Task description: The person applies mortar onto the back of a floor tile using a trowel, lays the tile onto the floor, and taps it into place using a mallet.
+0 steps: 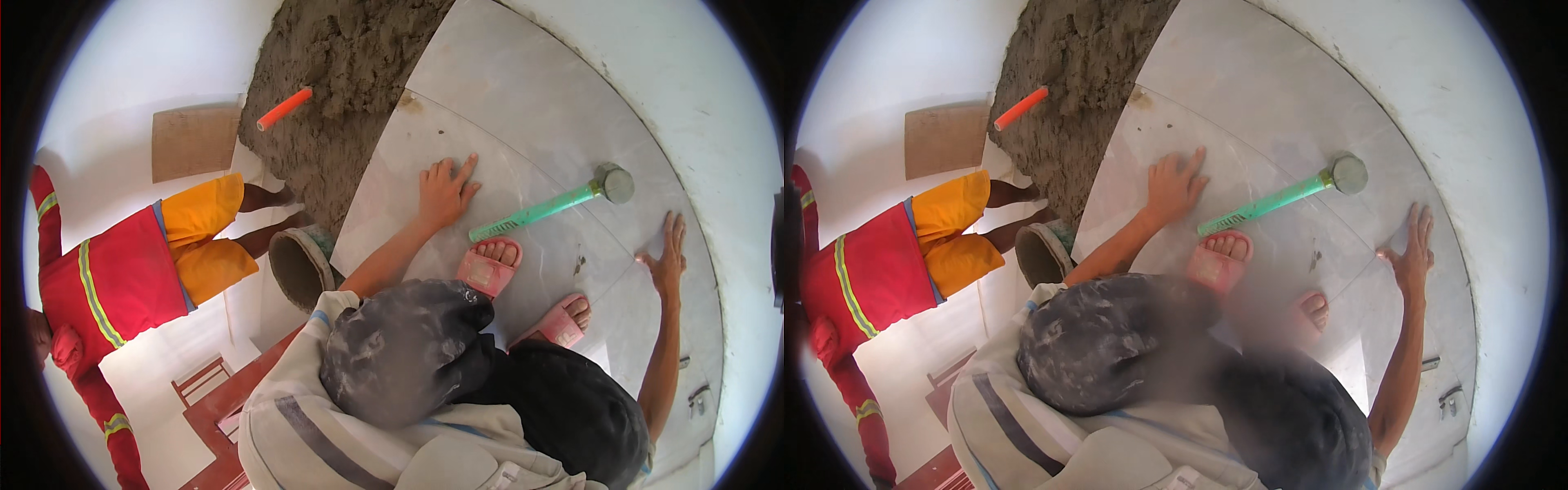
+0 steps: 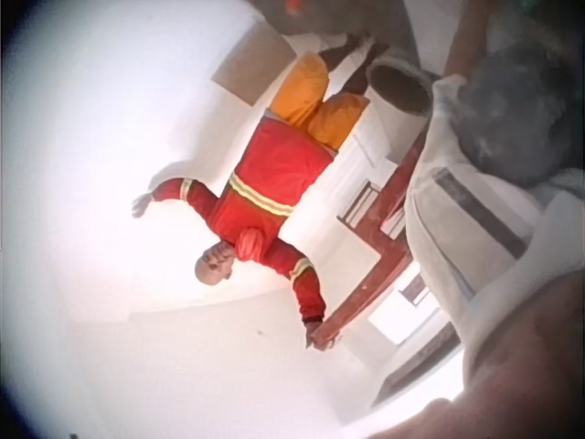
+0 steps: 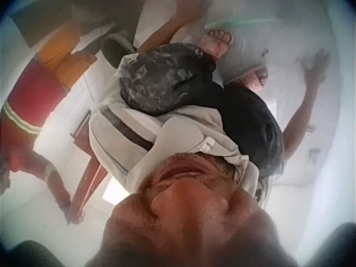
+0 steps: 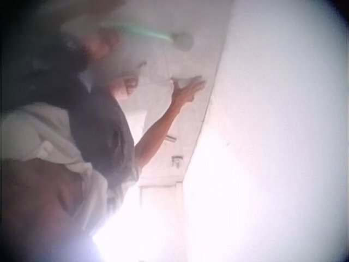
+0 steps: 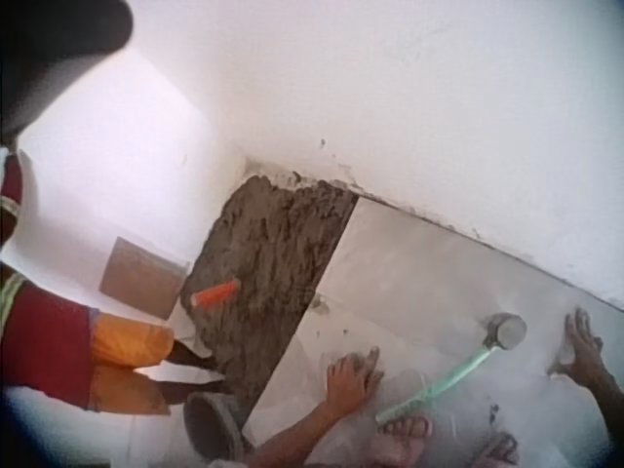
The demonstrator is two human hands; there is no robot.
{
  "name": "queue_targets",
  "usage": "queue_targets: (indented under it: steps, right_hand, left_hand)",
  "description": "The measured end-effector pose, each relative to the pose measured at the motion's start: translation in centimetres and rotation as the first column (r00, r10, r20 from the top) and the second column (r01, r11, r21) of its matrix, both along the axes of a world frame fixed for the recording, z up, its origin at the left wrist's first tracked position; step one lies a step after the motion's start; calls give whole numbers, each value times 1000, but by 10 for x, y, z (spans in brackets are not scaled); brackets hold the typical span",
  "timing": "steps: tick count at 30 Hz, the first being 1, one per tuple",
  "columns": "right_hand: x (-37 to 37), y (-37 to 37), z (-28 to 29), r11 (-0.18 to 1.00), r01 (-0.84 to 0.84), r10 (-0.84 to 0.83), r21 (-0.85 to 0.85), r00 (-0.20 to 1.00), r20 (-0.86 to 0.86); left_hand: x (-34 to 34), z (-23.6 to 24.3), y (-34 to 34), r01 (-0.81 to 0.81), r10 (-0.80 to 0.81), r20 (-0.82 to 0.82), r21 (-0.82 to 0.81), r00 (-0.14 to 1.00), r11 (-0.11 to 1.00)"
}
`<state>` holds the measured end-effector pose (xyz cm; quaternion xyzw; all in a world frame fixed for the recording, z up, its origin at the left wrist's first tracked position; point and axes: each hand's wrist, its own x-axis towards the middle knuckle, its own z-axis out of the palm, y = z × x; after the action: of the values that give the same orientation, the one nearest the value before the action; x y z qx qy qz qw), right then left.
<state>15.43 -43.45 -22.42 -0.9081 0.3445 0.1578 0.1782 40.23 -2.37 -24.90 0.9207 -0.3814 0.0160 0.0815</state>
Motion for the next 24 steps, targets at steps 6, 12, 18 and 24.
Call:
queue_targets:
  steps: [6,12,18,24]
  right_hand:
    - [-2,-1,-3,1000,-8,8,4,1000,13]
    - [-1,-3,-4,1000,-13,12,13,998,69]
    - [-4,-1,0,1000,14,-15,17,998,59]
    - [1,1,0,1000,6,-6,25,1000,15]
  left_hand:
    - [12,1,10,-102,76,138,197,987,975]
    - [53,2,16,-112,83,143,214,986,970]
    - [91,1,26,-73,45,147,189,988,979]
    - [135,16,42,48,-85,132,258,988,965]
